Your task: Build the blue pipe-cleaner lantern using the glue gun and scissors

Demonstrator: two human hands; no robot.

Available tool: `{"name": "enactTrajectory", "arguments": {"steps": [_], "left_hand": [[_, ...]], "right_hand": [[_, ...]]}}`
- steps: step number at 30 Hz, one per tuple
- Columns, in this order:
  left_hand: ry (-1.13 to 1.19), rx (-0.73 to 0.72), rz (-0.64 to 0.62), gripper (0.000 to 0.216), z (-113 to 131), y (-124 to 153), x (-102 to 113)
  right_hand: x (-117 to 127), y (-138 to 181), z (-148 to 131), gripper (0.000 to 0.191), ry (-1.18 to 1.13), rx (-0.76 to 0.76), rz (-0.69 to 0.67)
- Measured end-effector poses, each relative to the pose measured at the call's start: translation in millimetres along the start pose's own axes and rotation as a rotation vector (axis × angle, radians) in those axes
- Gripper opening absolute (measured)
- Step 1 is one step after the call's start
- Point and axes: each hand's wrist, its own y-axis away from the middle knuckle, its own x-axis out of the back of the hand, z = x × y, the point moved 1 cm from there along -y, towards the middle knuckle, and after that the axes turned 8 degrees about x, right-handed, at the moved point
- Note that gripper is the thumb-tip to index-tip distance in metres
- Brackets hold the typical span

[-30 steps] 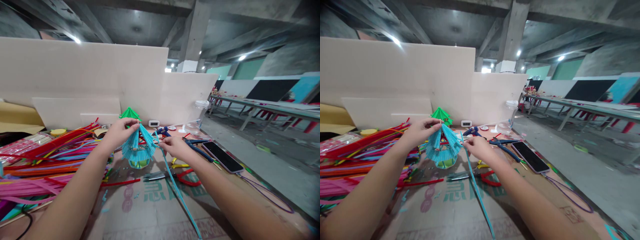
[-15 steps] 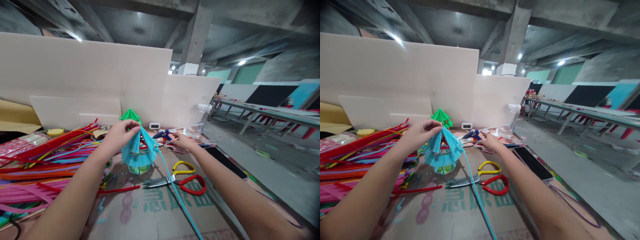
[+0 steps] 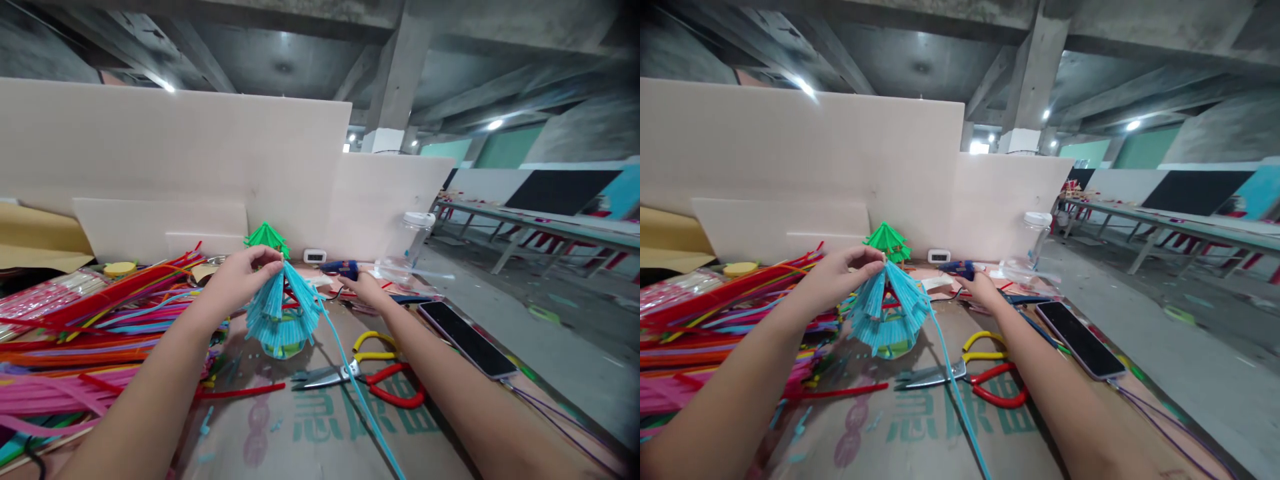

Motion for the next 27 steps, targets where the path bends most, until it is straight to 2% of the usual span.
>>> {"name": "enactTrajectory", "arguments": {"steps": [4, 8, 11, 14, 16, 19, 24, 27], "left_hand": [[0.031, 0.007, -0.006, 0.036, 0, 0, -2], [0.080, 0.007, -0.024, 0.036, -1, 0, -3], [0.095, -0.007, -0.046, 0.037, -3, -1, -3], [0.091, -0.003, -0.053, 0.036, -2, 0, -2], [0.076, -0.002, -0.046, 0.035, 2, 1, -2], [0.052, -0.007, -0.041, 0.032, 8, 4, -2], [0.000, -0.024, -0.056, 0.031, 12, 7, -2], [-0.024, -0.026, -0.054, 0.032, 13, 8, -2]], "right_hand": [[19, 6, -11, 0.036, -0.080, -0.012, 0.022], [40, 15, -39, 0.042, -0.205, 0.044, 0.045], [51, 30, -70, 0.042, -0.316, 0.151, 0.047], [57, 48, -97, 0.034, -0.507, 0.366, 0.016], [59, 60, -108, 0.039, -0.492, 0.477, -0.026], [61, 73, -114, 0.047, -0.364, 0.557, -0.083], [64, 83, -122, 0.042, -0.327, 0.567, -0.170], [61, 85, -126, 0.041, -0.338, 0.529, -0.164]]}}
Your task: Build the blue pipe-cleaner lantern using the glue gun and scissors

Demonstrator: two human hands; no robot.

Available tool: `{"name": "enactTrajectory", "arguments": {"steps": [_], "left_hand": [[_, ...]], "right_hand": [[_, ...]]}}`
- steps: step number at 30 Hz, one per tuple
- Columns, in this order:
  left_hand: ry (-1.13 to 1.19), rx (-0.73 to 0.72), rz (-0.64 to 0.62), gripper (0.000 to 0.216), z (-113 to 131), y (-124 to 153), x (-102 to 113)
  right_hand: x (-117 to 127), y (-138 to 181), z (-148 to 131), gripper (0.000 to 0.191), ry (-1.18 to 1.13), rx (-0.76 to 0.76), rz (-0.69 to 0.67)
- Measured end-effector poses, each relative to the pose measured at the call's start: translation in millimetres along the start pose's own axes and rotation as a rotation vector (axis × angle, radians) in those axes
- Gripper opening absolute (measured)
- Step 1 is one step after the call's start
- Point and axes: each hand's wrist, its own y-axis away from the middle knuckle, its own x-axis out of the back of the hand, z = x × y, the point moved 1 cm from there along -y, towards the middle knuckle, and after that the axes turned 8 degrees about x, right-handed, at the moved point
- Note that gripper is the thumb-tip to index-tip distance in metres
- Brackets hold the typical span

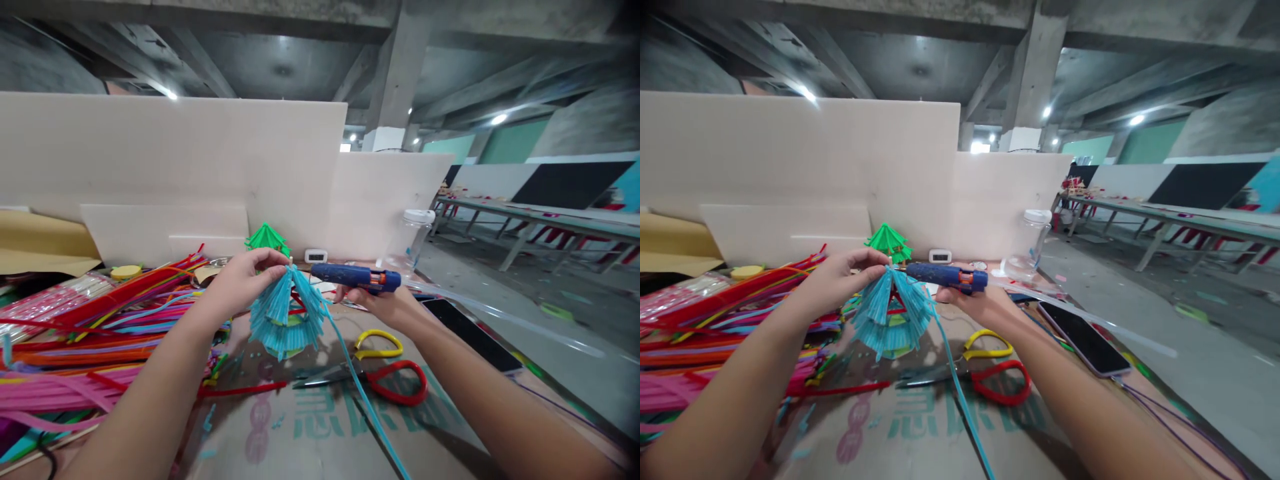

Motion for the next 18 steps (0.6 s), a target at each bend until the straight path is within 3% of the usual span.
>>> {"name": "enactTrajectory", "arguments": {"steps": [8, 18], "left_hand": [[-0.033, -0.008, 0.016, 0.033, 3.8, 1.4, -0.2], [-0.017, 0.003, -0.002, 0.034, 4.0, 2.2, 0.0]], "right_hand": [[-8.6, 1.5, 7.7, 0.038, 0.039, -0.086, 0.032], [-9.2, 0.1, -0.7, 0.033, 0.199, -0.047, 0.114]]}}
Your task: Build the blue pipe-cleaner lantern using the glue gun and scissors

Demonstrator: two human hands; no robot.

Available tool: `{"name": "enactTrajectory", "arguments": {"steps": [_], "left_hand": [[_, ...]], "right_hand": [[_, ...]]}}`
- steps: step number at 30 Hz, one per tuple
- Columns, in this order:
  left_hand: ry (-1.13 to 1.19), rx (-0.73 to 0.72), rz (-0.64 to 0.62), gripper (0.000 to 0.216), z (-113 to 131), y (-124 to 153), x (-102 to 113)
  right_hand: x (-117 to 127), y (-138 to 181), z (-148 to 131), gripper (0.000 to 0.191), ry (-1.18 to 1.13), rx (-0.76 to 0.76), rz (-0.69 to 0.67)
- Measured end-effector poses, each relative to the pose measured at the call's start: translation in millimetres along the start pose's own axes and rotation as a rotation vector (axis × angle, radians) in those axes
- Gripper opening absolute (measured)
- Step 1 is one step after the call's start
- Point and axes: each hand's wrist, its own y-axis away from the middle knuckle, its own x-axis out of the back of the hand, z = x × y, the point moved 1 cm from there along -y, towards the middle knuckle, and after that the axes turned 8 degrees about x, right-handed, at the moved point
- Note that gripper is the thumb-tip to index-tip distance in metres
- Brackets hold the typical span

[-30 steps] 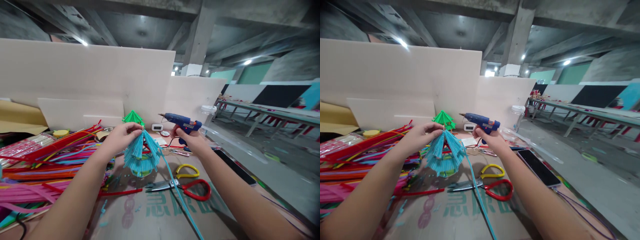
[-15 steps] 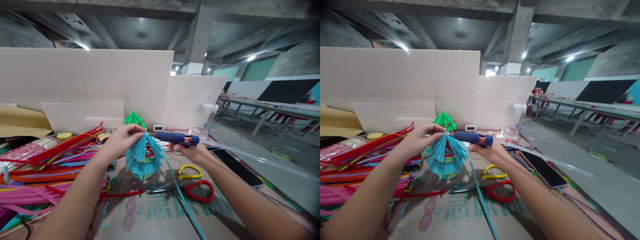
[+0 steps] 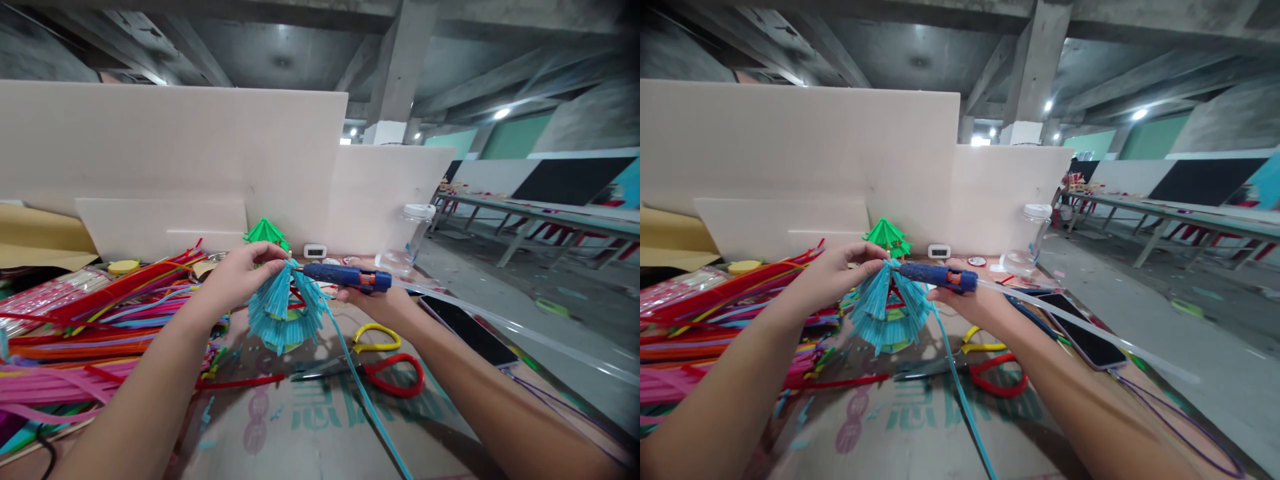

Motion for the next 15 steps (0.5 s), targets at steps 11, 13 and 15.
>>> {"name": "enactTrajectory", "arguments": {"steps": [11, 13, 15], "left_hand": [[0.017, -0.001, -0.010, 0.034, -1.5, -0.7, 0.6], [0.007, -0.002, -0.011, 0.033, -0.8, -0.4, 0.5], [-0.001, -0.004, -0.008, 0.033, 0.0, -0.1, 0.5]], "right_hand": [[-0.5, 3.5, 7.4, 0.033, 0.015, -0.020, 0.022], [-0.4, 2.9, 6.1, 0.034, 0.024, -0.018, 0.029], [-0.4, 2.3, 5.0, 0.034, 0.026, -0.019, 0.031]]}}
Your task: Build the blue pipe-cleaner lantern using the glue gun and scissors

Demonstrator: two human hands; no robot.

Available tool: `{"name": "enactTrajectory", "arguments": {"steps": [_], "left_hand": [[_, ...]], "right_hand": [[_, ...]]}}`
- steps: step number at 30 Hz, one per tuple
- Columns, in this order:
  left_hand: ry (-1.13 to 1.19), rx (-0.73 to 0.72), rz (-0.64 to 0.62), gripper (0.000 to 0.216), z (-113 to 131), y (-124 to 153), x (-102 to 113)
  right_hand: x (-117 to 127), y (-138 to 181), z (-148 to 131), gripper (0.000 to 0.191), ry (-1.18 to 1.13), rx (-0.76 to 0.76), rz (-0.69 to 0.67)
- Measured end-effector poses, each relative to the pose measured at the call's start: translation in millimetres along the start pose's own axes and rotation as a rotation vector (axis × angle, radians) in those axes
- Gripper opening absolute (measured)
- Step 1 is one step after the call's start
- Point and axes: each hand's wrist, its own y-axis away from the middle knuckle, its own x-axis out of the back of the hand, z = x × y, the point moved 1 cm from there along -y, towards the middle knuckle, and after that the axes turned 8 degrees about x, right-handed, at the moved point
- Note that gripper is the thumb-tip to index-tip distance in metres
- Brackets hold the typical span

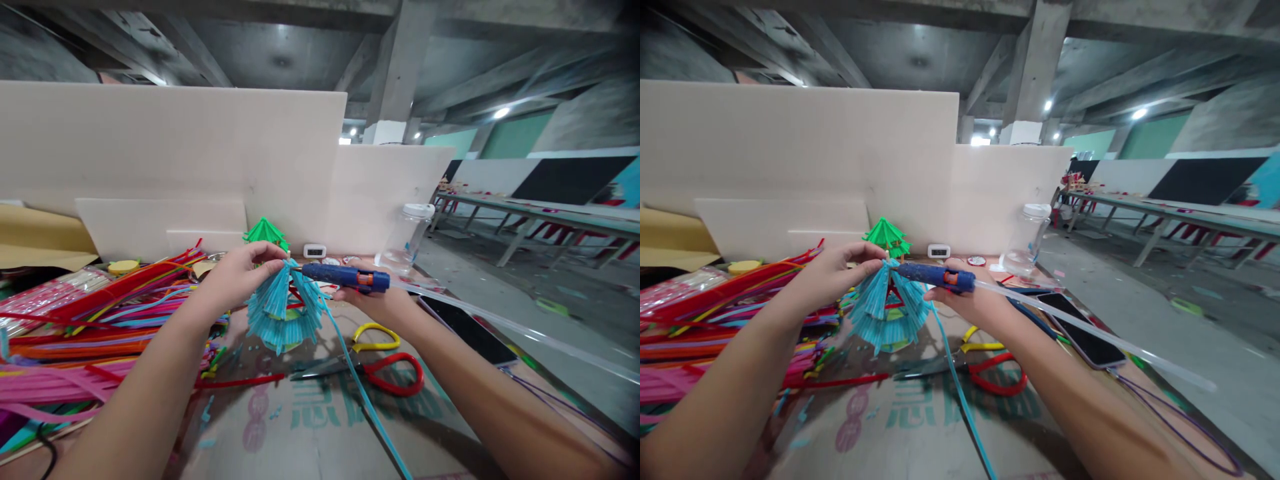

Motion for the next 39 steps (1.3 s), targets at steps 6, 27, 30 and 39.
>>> {"name": "enactTrajectory", "arguments": {"steps": [6, 27, 30, 39], "left_hand": [[-0.011, -0.008, 0.007, 0.035, -0.6, 0.0, -0.2], [-0.014, -0.015, 0.010, 0.035, 0.8, 1.1, -0.9], [-0.006, -0.012, 0.012, 0.034, -0.5, 0.2, -1.2], [0.000, -0.011, 0.010, 0.035, -2.7, -0.6, -0.6]], "right_hand": [[-1.1, 0.4, 2.9, 0.034, -0.031, -0.002, -0.004], [-1.4, -1.0, 1.6, 0.032, -0.052, -0.009, -0.009], [-0.3, -2.2, -1.3, 0.032, -0.053, -0.006, -0.016], [-0.5, -1.4, 1.9, 0.033, -0.059, -0.004, -0.023]]}}
